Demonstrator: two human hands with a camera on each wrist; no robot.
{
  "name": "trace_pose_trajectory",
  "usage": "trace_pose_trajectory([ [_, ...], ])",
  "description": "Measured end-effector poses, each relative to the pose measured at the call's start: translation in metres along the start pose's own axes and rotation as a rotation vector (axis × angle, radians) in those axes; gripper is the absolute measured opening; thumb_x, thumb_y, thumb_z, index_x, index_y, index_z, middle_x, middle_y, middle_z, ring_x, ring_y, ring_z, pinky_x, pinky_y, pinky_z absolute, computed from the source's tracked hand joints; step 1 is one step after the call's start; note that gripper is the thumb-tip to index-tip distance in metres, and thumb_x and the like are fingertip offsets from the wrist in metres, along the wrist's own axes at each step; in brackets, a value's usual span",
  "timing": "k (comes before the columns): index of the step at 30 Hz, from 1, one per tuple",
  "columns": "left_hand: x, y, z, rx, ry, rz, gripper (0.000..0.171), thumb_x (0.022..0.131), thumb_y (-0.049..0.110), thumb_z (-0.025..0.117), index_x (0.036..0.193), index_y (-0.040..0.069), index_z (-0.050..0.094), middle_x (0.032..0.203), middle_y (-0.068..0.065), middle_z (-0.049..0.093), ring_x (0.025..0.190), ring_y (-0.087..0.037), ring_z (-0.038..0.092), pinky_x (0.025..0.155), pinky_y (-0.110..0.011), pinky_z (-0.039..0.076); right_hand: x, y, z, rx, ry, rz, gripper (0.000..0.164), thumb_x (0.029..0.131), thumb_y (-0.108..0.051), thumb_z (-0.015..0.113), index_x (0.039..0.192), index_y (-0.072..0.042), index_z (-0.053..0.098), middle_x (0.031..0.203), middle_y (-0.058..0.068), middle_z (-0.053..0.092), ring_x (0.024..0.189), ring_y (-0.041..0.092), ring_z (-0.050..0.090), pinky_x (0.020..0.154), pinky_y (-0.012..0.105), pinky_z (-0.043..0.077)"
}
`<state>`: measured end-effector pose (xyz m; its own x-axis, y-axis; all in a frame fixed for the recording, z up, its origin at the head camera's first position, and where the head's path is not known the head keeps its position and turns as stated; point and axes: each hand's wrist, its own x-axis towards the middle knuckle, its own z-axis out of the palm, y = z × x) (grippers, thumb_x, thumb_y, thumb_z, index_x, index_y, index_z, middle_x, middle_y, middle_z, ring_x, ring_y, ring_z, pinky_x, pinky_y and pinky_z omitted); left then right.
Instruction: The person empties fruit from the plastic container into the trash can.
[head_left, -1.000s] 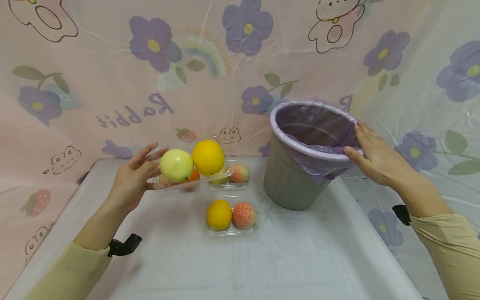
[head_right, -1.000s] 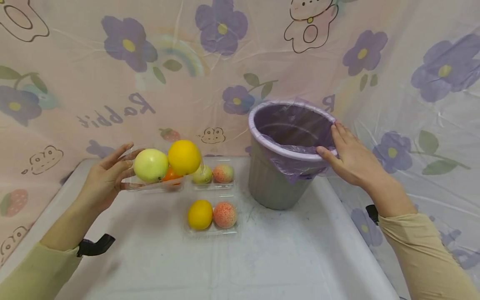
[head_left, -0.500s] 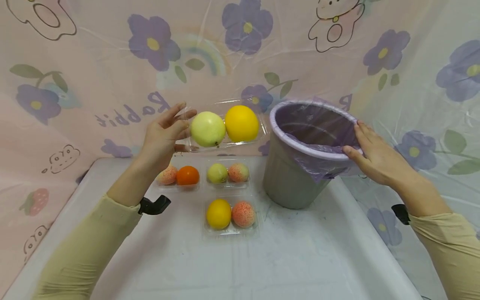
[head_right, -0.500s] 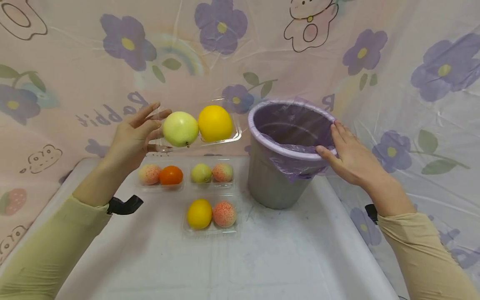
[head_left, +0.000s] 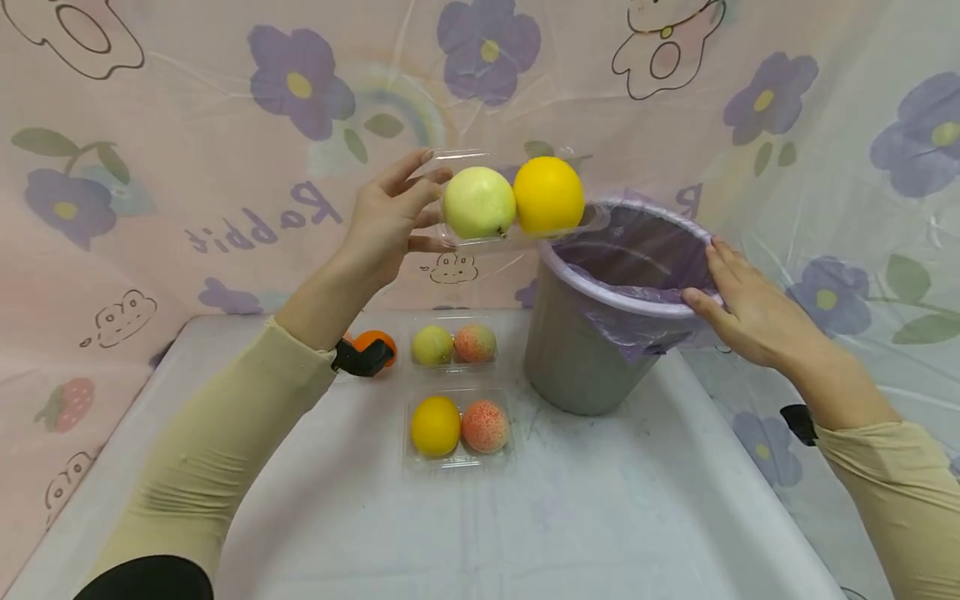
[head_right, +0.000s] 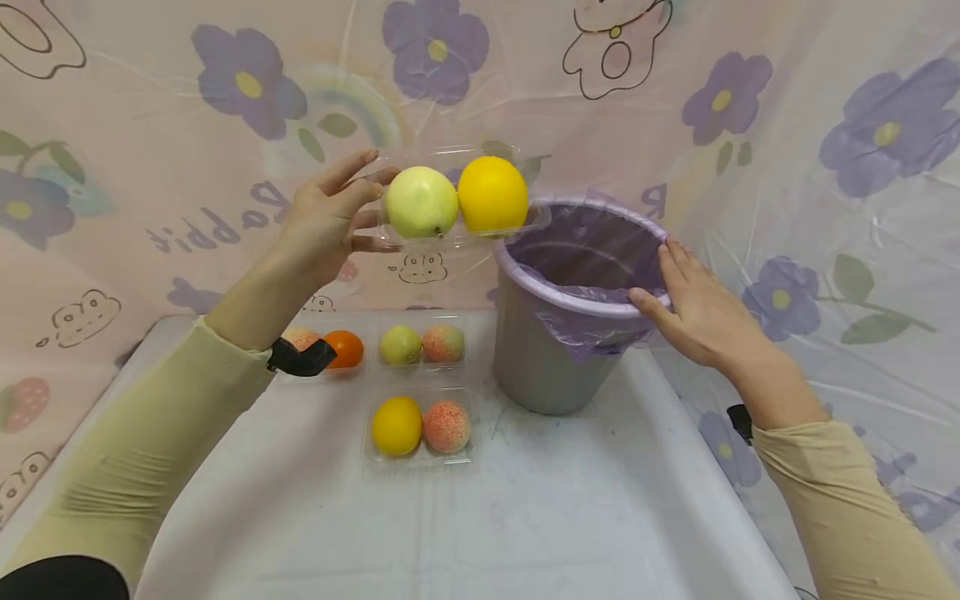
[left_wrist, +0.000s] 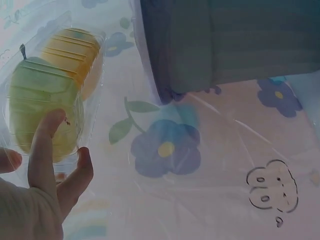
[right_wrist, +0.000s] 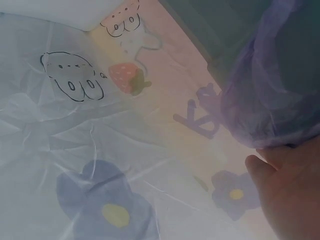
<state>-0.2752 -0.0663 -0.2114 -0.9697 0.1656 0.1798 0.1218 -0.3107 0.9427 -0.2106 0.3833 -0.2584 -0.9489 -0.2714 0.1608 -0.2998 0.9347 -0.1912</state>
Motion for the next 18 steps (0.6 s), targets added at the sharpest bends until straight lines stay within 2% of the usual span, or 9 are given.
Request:
trace_pose_trajectory([
  [6,0.019,0.001,0.033,0.019,-0.030,-0.003,0.063,0.101,0.005,0.061,0.159,0.024,0.045,0.147,-0.005,0.060,0.103,-0.034,0.070,0.060,-0.037,0.065,0.000,0.000,0.001,0.002,0.008,-0.005,0.081,0.111,-0.046,0.037,0.162,0.008,0.004,0.172,0.024,-0.004,0.157,0.047,0.000,0.129,0.057,0.001],
  [11,0.033,-0.004,0.056,0.048,-0.085,-0.010,0.069,0.099,0.002,0.059,0.159,0.032,0.043,0.144,-0.002,0.060,0.103,-0.037,0.068,0.064,-0.040,0.066,0.000,0.000,0.001,-0.002,0.000,0.001,0.082,0.111,-0.046,0.036,0.162,0.008,0.003,0.172,0.024,-0.005,0.157,0.048,0.000,0.129,0.056,-0.001],
  [13,0.038,-0.007,0.064,0.068,-0.109,-0.011,0.070,0.099,0.002,0.059,0.159,0.034,0.043,0.144,-0.002,0.060,0.102,-0.036,0.069,0.065,-0.042,0.066,0.000,0.000,0.001,-0.004,-0.005,0.007,0.082,0.111,-0.047,0.036,0.162,0.007,0.003,0.172,0.023,-0.006,0.157,0.048,0.000,0.129,0.056,-0.001],
  [18,0.046,-0.012,0.081,0.106,-0.171,-0.026,0.066,0.099,0.003,0.059,0.158,0.030,0.045,0.150,-0.001,0.056,0.093,-0.029,0.069,0.066,-0.045,0.066,0.001,-0.001,0.001,-0.008,-0.013,0.016,0.082,0.110,-0.048,0.036,0.163,0.006,0.002,0.172,0.022,-0.007,0.157,0.048,-0.001,0.128,0.057,-0.001],
])
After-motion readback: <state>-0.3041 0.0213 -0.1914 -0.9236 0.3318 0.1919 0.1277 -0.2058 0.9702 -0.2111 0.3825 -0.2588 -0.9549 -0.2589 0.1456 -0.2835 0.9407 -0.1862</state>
